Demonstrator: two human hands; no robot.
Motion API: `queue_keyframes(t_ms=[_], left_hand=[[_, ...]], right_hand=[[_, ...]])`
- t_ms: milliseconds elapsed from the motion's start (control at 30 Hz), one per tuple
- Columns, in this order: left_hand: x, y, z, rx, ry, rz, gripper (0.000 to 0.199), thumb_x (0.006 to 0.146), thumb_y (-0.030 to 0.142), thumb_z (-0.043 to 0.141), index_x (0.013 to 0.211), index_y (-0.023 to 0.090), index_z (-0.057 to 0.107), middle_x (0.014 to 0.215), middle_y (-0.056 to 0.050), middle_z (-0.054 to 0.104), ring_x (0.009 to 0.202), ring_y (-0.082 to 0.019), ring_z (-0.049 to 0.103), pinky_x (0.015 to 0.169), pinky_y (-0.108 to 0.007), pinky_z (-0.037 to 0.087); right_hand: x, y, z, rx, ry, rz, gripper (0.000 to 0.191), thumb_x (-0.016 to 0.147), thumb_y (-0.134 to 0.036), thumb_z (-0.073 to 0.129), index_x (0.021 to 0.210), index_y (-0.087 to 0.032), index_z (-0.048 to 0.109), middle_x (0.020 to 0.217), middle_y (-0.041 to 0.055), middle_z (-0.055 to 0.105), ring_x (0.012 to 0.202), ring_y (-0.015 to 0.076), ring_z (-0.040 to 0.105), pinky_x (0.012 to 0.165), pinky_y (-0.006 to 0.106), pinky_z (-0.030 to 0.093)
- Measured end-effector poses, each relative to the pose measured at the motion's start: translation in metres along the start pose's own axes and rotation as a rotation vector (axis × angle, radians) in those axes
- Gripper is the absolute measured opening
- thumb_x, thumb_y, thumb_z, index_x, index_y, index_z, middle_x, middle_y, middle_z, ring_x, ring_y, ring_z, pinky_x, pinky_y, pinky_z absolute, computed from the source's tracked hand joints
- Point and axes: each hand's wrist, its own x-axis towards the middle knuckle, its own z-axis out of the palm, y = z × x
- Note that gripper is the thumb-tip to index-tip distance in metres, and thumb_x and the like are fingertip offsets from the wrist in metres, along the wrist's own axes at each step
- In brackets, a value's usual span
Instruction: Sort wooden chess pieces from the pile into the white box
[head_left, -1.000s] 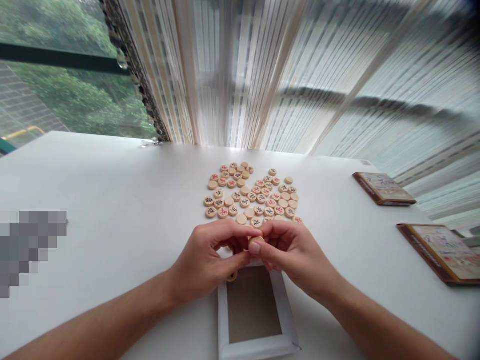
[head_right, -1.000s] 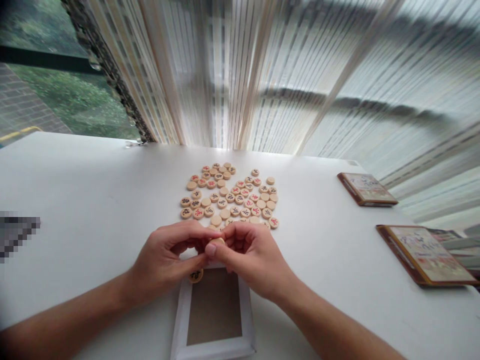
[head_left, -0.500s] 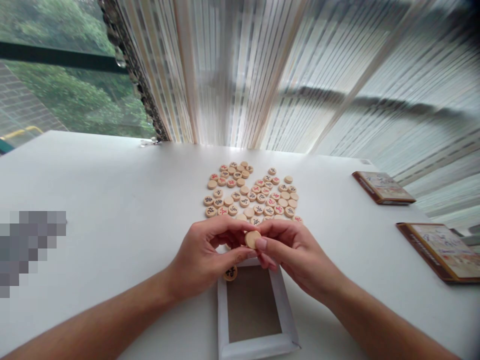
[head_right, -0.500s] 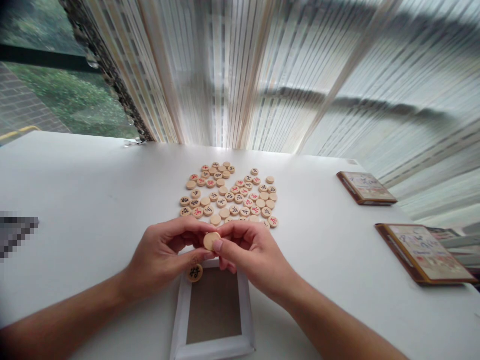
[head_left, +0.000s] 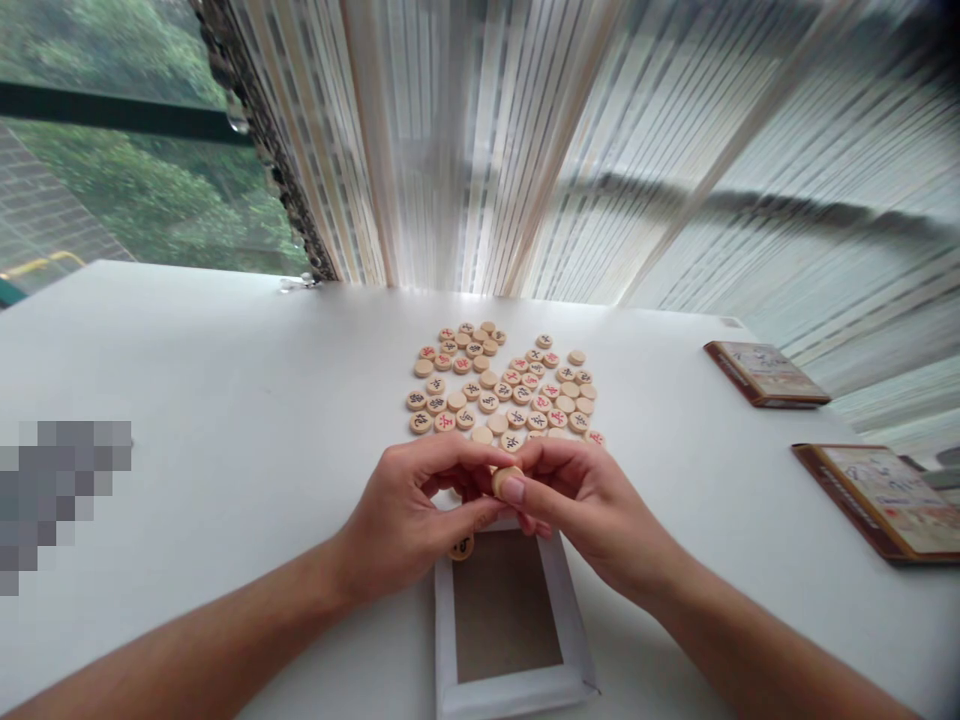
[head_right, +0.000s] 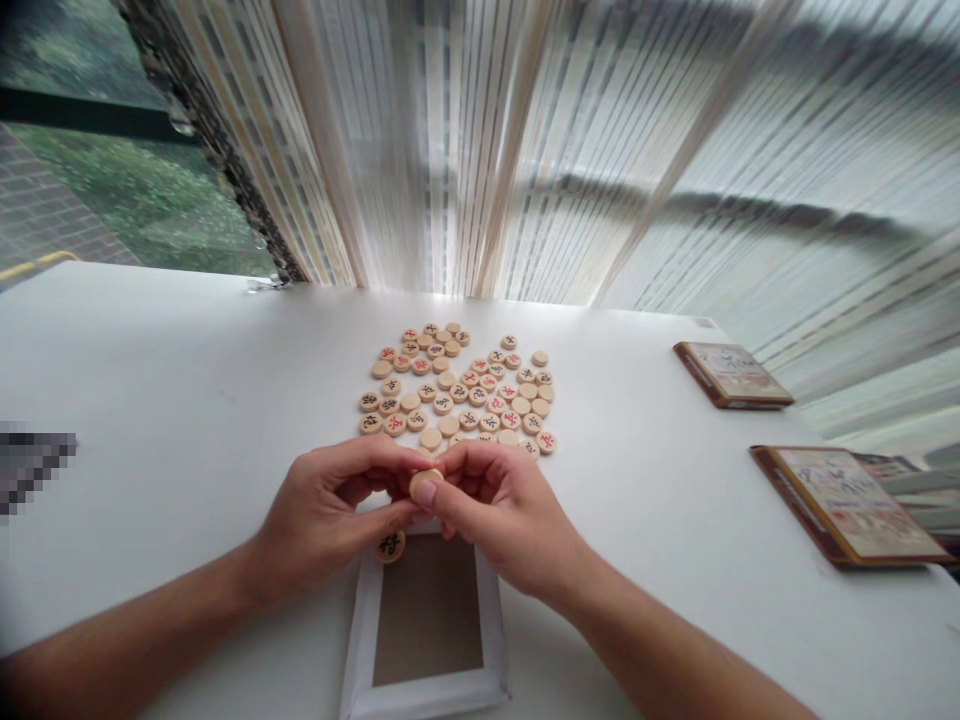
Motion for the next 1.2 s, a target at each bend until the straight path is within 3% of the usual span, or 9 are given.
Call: queue_keyframes(t_ms=[167,367,567,700,867,1067,1200], left_hand=[[0.0,0.0,0.0,-0.03,-0.027,0.01,0.027,0.089,0.008,0.081,0.115,0.018,0.078,0.091,-0.004,0.082,0.082,-0.014,0.081,0.08,-0.022,0.065],[0.0,-0.002,-0.001,0.046,0.003,0.029,0.025,0.089,0.014,0.083,0.114,0.016,0.077,0.089,-0.005,0.081,0.078,-0.014,0.077,0.072,-0.022,0.063],[-0.001,-0.002,-0.003,0.087,0.048,0.071,0.017,0.09,0.014,0.08,0.107,0.017,0.076,0.088,-0.005,0.078,0.078,-0.014,0.076,0.072,-0.022,0.062],[0.001,-0.002,-0.005,0.236,0.124,0.175,0.009,0.087,0.012,0.081,0.095,0.015,0.076,0.088,-0.006,0.073,0.078,-0.015,0.072,0.066,-0.023,0.06],[0.004,0.0,-0.009,0.417,0.101,0.362,0.014,0.087,0.006,0.079,0.095,0.016,0.08,0.097,-0.007,0.073,0.078,-0.013,0.071,0.066,-0.022,0.06],[0.004,-0.002,-0.014,0.556,0.031,0.497,0.019,0.088,0.002,0.077,0.1,0.016,0.079,0.098,-0.007,0.072,0.08,-0.012,0.071,0.07,-0.02,0.061],[0.002,-0.002,-0.013,0.622,-0.004,0.522,0.019,0.089,0.003,0.075,0.1,0.018,0.079,0.098,-0.007,0.073,0.087,-0.015,0.074,0.078,-0.023,0.062]], right_hand=[[-0.001,0.0,-0.002,-0.039,0.001,-0.016,0.031,0.078,-0.04,0.094,0.079,-0.015,0.075,0.061,-0.0016,0.066,0.054,0.0078,0.056,0.052,0.018,0.043],[-0.002,0.001,-0.002,-0.057,-0.005,-0.042,0.029,0.079,-0.04,0.093,0.085,-0.016,0.077,0.063,0.0001,0.07,0.055,0.0091,0.059,0.052,0.018,0.048],[-0.001,0.004,-0.004,-0.045,0.001,-0.104,0.019,0.081,-0.03,0.092,0.092,-0.018,0.081,0.072,0.0012,0.076,0.06,0.0088,0.066,0.057,0.017,0.055],[-0.001,0.005,-0.007,-0.064,-0.04,-0.176,0.016,0.089,-0.026,0.085,0.103,-0.02,0.083,0.085,0.0034,0.08,0.074,0.0103,0.072,0.07,0.018,0.059],[-0.002,0.003,-0.012,-0.17,-0.058,-0.184,0.023,0.086,-0.025,0.087,0.108,-0.021,0.081,0.095,0.0057,0.082,0.086,0.0158,0.075,0.081,0.026,0.061],[-0.001,-0.006,-0.017,-0.459,-0.054,-0.223,0.019,0.088,-0.031,0.083,0.1,-0.016,0.08,0.084,0.0064,0.078,0.07,0.0156,0.066,0.061,0.027,0.054],[-0.001,-0.009,-0.018,-0.621,-0.053,-0.25,0.015,0.085,-0.027,0.08,0.096,-0.016,0.079,0.079,0.0033,0.074,0.064,0.0136,0.059,0.057,0.026,0.049]])
